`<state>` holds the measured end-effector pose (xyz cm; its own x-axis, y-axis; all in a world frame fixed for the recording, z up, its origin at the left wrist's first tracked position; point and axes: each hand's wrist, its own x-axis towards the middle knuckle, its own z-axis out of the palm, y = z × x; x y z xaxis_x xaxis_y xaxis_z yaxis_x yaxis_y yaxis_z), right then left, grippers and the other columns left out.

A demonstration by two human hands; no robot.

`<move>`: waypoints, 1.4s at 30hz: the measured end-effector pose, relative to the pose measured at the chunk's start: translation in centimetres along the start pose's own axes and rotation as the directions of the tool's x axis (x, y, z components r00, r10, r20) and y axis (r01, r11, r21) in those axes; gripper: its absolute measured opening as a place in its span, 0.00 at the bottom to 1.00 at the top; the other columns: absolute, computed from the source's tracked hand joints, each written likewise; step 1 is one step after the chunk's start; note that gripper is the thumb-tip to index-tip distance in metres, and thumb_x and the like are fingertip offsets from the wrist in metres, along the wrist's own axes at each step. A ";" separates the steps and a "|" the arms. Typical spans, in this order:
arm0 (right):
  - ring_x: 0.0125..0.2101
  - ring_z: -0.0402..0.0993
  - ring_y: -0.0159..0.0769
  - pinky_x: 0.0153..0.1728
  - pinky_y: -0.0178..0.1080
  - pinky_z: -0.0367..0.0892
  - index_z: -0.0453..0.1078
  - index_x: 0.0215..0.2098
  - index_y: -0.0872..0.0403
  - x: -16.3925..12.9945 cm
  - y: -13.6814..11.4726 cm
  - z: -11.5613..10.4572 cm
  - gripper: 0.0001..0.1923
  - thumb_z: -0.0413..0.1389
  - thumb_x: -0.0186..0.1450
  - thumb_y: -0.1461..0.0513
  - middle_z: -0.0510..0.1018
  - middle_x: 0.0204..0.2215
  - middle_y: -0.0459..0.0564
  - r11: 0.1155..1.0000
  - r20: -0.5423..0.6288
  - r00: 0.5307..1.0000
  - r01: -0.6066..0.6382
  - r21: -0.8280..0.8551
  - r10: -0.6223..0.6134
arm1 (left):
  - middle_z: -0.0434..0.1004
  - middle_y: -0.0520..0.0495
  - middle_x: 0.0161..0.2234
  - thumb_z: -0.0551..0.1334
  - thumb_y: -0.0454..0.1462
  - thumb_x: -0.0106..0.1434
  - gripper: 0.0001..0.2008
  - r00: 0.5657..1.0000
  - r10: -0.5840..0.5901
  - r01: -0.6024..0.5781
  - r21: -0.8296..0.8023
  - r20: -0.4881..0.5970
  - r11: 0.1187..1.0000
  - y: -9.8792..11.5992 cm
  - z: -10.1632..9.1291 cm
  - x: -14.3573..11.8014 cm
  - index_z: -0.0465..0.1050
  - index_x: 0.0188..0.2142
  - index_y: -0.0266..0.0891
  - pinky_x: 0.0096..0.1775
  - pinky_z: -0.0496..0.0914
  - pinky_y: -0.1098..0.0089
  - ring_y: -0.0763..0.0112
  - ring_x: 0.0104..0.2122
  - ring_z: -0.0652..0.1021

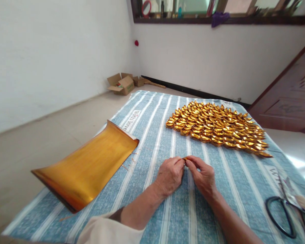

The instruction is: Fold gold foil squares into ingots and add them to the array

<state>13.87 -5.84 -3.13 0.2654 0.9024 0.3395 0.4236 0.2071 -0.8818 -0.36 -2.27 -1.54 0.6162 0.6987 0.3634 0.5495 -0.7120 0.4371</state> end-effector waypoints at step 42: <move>0.42 0.76 0.41 0.45 0.45 0.72 0.66 0.53 0.56 -0.2 -1.4 -0.4 0.19 0.54 0.64 0.69 0.79 0.38 0.55 0.679 0.127 0.747 0.651 -0.341 -0.653 | 0.78 0.45 0.33 0.66 0.27 0.54 0.06 0.696 -0.410 0.294 -0.755 0.590 -0.586 0.8 -0.7 0.5 0.76 0.33 0.31 0.34 0.70 0.74 0.73 0.32 0.76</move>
<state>13.58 -6.42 -1.86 -0.1879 0.5868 0.7876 0.7552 0.5991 -0.2661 -0.05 -2.43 -0.46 0.5364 0.7370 -0.4112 -0.5666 0.6756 0.4717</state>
